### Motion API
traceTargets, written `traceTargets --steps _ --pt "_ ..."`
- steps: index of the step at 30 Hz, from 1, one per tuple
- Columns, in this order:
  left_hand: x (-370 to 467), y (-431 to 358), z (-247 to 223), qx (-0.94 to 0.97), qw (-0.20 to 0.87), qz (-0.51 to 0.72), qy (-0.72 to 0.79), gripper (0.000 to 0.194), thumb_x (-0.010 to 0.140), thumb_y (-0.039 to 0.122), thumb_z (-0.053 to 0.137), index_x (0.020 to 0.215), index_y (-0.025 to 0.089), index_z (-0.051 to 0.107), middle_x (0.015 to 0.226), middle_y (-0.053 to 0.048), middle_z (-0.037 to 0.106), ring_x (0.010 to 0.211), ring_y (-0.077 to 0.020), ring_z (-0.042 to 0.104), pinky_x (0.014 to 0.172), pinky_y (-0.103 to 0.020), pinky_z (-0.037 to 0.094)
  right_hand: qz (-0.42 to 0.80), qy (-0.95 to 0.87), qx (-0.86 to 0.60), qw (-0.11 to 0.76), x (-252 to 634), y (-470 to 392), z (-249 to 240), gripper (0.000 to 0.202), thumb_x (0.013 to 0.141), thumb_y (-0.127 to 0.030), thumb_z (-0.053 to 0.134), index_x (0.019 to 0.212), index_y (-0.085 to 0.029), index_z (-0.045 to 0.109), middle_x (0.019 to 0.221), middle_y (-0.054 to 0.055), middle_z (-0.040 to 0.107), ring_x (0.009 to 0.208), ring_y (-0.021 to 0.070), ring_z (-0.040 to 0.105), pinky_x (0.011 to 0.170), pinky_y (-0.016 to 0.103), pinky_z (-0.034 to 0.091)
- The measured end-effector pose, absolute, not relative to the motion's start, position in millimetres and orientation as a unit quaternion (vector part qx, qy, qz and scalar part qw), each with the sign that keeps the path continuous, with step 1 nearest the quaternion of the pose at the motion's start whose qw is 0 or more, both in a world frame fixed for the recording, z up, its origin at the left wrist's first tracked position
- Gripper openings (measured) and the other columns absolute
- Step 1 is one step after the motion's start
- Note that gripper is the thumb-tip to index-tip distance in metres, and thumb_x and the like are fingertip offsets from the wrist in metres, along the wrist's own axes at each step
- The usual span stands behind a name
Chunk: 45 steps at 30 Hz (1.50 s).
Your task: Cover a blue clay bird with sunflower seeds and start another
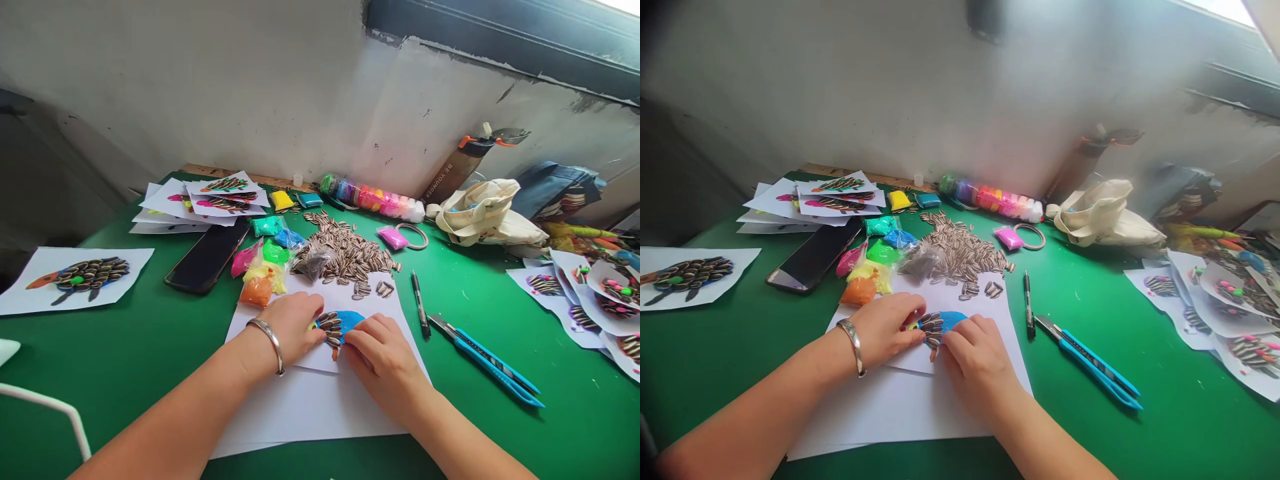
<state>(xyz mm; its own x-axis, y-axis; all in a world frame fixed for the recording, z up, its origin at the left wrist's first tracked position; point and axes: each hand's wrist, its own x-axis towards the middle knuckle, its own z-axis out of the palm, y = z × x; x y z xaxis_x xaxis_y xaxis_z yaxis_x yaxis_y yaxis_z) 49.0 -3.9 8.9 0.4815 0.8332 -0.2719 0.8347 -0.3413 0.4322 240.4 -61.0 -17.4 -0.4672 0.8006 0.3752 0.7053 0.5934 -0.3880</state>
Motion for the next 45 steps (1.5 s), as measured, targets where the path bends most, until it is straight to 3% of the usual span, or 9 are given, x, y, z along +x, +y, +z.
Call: traceTargets --steps 15,27,37,45 --pt "51.5 -7.5 3.7 0.830 0.227 -0.007 0.510 0.016 0.077 0.036 0.056 0.082 0.022 0.050 0.081 -0.003 0.059 0.072 -0.0200 0.055 0.057 -0.028 0.034 0.097 -0.856 -0.449 0.238 237.0 -59.8 -21.0 0.022 0.091 -0.018 0.048 0.078 -0.021 0.065 0.069 0.005 0.059 0.069 0.0175 0.048 0.067 0.032 0.037" --pt "52.2 -4.4 15.9 0.805 0.275 -0.023 0.525 0.021 0.076 0.041 0.059 0.077 0.022 0.049 0.078 -0.002 0.059 0.071 -0.0198 0.055 0.055 -0.028 0.033 0.104 -0.833 -0.459 0.291 248.3 -53.2 -21.9 0.015 0.089 -0.016 0.051 0.080 -0.019 0.063 0.071 0.004 0.060 0.069 0.0169 0.049 0.064 0.031 0.038" --pt "53.1 -5.9 15.5 0.809 0.262 -0.026 0.525 0.019 0.077 0.038 0.058 0.080 0.021 0.050 0.081 -0.003 0.058 0.072 -0.0201 0.054 0.056 -0.028 0.033 0.114 -0.826 -0.475 0.281 251.4 -50.6 -21.2 0.025 0.088 -0.016 0.050 0.065 -0.019 0.059 0.068 0.004 0.056 0.068 0.0166 0.049 0.066 0.031 0.039" --pt "48.9 -2.3 14.8 0.810 0.287 -0.020 0.511 0.016 0.079 0.036 0.056 0.083 0.021 0.054 0.083 -0.002 0.059 0.074 -0.0190 0.054 0.059 -0.027 0.035 0.111 -0.826 -0.474 0.285 250.9 -49.7 -23.3 0.019 0.088 -0.013 0.049 0.086 -0.019 0.066 0.078 0.006 0.060 0.072 0.0171 0.049 0.066 0.031 0.040"
